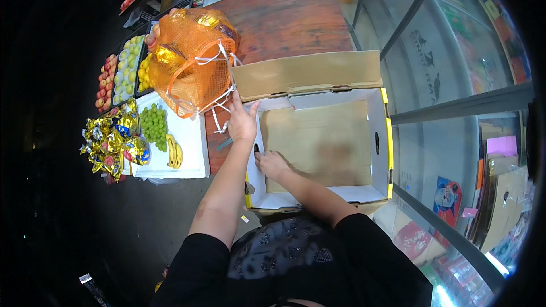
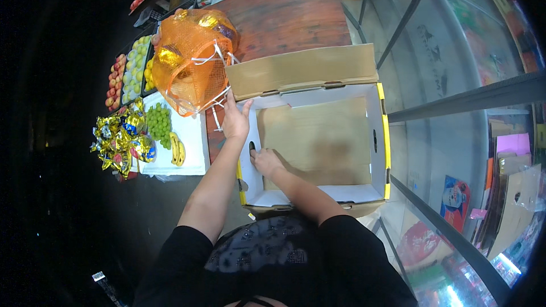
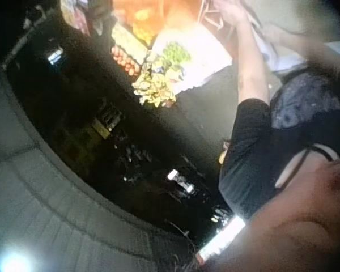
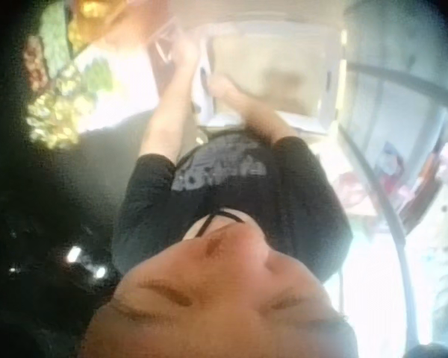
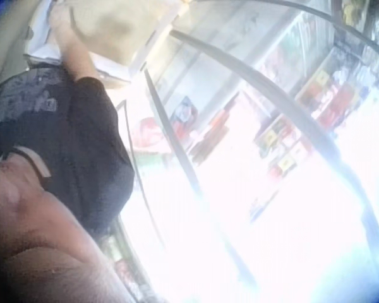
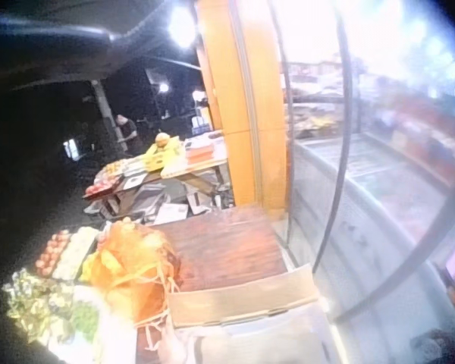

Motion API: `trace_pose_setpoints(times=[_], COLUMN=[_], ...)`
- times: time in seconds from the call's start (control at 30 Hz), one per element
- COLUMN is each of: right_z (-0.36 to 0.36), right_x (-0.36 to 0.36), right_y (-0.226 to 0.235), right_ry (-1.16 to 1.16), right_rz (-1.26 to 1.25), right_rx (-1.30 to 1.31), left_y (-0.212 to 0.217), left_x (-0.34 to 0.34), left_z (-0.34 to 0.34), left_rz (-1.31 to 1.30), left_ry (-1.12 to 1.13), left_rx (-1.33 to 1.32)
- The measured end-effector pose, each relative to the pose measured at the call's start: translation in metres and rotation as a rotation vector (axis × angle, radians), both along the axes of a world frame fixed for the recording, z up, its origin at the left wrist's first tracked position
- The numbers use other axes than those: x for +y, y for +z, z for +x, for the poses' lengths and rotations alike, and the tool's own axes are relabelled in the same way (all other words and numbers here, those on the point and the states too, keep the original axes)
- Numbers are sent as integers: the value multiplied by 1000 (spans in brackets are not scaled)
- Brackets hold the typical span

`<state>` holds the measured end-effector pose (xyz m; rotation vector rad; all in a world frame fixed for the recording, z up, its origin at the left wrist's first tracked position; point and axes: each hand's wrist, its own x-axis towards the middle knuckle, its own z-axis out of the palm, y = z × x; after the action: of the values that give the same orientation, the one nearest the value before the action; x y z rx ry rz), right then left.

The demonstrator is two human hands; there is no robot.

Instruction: The person opens a cardboard box with a knife, then retrieves a yellow box from under a table. They proceed to open the yellow box and assemble its internal cardboard dividers.

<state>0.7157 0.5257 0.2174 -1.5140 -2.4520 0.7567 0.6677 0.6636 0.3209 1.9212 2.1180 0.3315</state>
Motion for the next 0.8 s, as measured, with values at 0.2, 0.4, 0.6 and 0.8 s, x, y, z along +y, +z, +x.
trace_pose_setpoints(times=[0.2,0.4,0.6,0.8], right_z=[2,18,60,213], right_x=[5,4,-28,-67], right_y=[-8,12,24,71], right_ry=[8,111,-109,-572], right_rz=[-1,17,209,-130], right_rx=[79,37,280,-389], left_y=[4,9,9,2], left_x=[-1,-3,-4,-5], left_z=[3,6,10,3], left_rz=[0,-56,-85,-41], left_ry=[-24,-15,-42,-66], left_rx=[62,110,136,133])
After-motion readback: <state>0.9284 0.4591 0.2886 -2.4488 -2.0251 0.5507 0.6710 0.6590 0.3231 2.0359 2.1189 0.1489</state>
